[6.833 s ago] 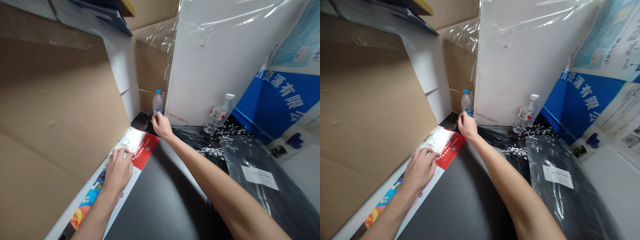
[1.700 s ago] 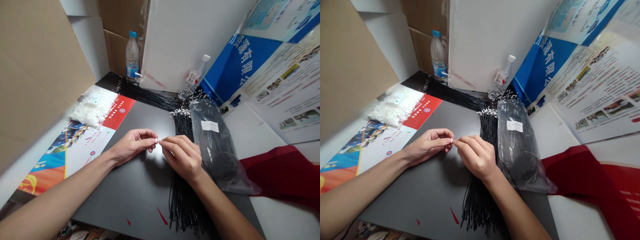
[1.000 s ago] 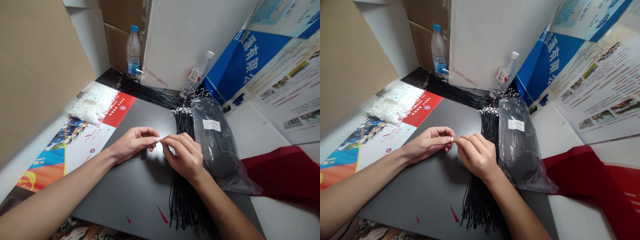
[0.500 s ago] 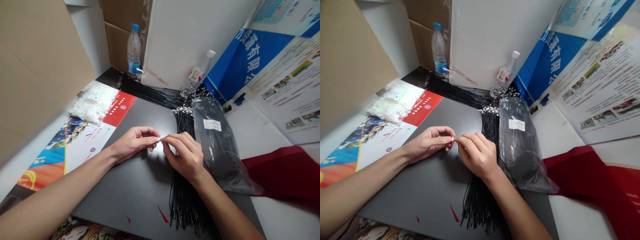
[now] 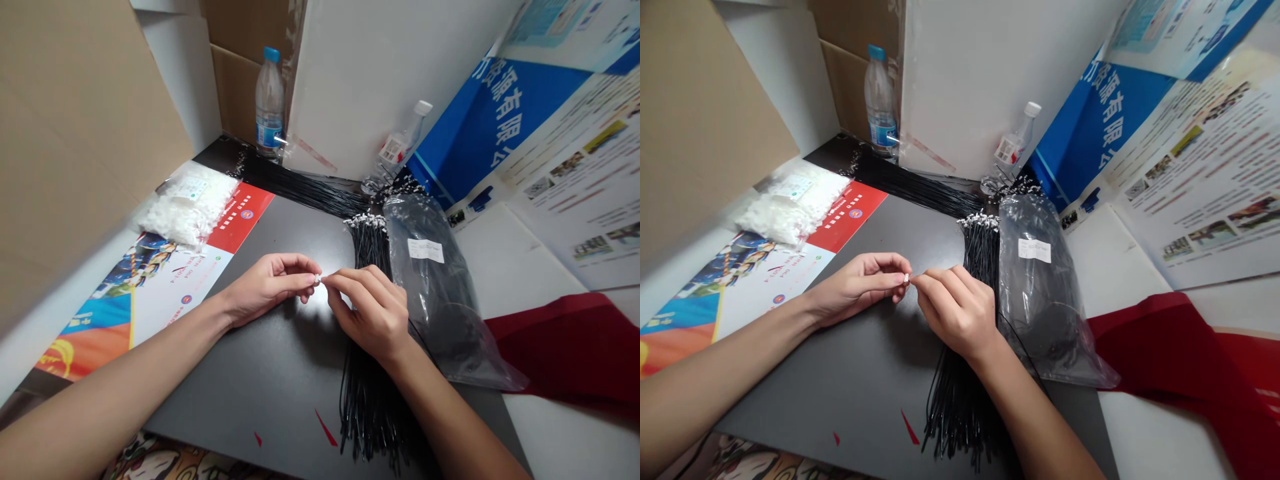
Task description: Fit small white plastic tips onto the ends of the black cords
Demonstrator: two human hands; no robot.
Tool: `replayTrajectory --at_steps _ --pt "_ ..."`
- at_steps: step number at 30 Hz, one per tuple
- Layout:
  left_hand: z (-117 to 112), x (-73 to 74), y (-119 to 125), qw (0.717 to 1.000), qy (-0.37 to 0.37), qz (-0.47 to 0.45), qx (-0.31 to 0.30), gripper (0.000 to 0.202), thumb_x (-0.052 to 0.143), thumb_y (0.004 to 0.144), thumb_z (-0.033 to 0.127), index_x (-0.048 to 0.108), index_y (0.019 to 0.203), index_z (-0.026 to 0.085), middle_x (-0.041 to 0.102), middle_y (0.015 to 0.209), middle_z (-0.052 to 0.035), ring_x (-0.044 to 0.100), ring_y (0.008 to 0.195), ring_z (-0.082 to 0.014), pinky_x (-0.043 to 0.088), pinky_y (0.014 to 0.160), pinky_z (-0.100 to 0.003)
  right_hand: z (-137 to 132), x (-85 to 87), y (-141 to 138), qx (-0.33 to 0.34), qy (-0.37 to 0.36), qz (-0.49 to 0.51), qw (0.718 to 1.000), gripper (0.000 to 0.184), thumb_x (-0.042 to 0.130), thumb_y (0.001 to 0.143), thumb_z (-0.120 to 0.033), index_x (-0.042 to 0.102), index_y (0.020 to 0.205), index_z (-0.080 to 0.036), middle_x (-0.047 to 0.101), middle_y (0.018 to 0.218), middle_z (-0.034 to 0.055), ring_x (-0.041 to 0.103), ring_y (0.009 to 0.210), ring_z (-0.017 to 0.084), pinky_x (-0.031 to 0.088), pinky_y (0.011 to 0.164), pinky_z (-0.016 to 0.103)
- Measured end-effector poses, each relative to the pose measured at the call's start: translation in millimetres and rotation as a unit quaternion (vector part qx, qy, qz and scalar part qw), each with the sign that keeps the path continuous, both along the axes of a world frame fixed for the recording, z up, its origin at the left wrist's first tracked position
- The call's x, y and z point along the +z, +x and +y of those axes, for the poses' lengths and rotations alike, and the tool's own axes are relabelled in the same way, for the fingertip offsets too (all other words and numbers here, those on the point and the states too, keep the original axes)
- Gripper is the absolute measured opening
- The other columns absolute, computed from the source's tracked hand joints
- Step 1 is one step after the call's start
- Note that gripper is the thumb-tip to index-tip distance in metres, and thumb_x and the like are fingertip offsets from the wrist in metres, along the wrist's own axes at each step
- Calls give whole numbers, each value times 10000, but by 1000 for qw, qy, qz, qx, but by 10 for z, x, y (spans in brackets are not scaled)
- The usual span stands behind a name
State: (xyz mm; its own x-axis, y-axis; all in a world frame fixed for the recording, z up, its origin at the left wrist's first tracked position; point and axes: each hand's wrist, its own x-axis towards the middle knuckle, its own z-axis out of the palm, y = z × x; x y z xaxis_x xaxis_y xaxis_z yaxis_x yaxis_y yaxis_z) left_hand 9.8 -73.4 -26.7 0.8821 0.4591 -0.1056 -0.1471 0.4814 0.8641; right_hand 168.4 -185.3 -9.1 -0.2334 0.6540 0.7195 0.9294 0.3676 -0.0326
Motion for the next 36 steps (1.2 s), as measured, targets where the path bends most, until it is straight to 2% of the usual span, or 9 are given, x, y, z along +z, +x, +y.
replayTrajectory --at_steps 10,20,23,28,33,36 --pt "-2 4 12 1000 9 15 2 150 755 767 251 690 841 138 625 702 -2 546 657 -110 429 663 -262 -25 55 14 -27 7 -96 995 160 632 858 -67 657 945 -199 745 836 -11 549 615 125 429 586 282" --pt "-10 -1 23 999 25 40 16 171 769 751 272 695 833 142 645 693 -5 579 653 -123 448 678 -287 -54 81 -5 -37 8 -175 984 99 626 890 -121 669 955 -181 732 829 4 530 593 128 383 555 309" --pt "-10 -2 30 999 13 41 23 179 779 737 272 692 820 139 641 689 -3 578 651 -123 452 675 -288 -33 40 -28 -38 5 -129 991 135 607 886 -98 661 963 -195 732 834 3 559 621 130 417 585 297" --pt "1 -14 32 999 9 37 22 173 780 735 256 697 835 141 650 719 -1 589 655 -116 461 690 -281 5 -18 -77 -48 -52 40 997 96 601 878 -135 613 957 -190 718 825 24 594 666 139 474 632 272" --pt "2 -29 25 999 12 31 20 177 781 736 246 706 858 141 663 767 -12 592 683 -112 465 705 -275 -6 18 -85 -41 -155 160 974 190 566 897 -250 579 1067 -166 706 887 53 636 728 146 487 631 260" --pt "5 -37 25 999 36 31 17 170 770 750 261 705 849 139 658 745 -14 587 670 -115 459 685 -274 -14 55 -59 -55 -221 189 955 204 453 969 -277 615 1028 -167 710 821 39 644 694 138 472 632 253"
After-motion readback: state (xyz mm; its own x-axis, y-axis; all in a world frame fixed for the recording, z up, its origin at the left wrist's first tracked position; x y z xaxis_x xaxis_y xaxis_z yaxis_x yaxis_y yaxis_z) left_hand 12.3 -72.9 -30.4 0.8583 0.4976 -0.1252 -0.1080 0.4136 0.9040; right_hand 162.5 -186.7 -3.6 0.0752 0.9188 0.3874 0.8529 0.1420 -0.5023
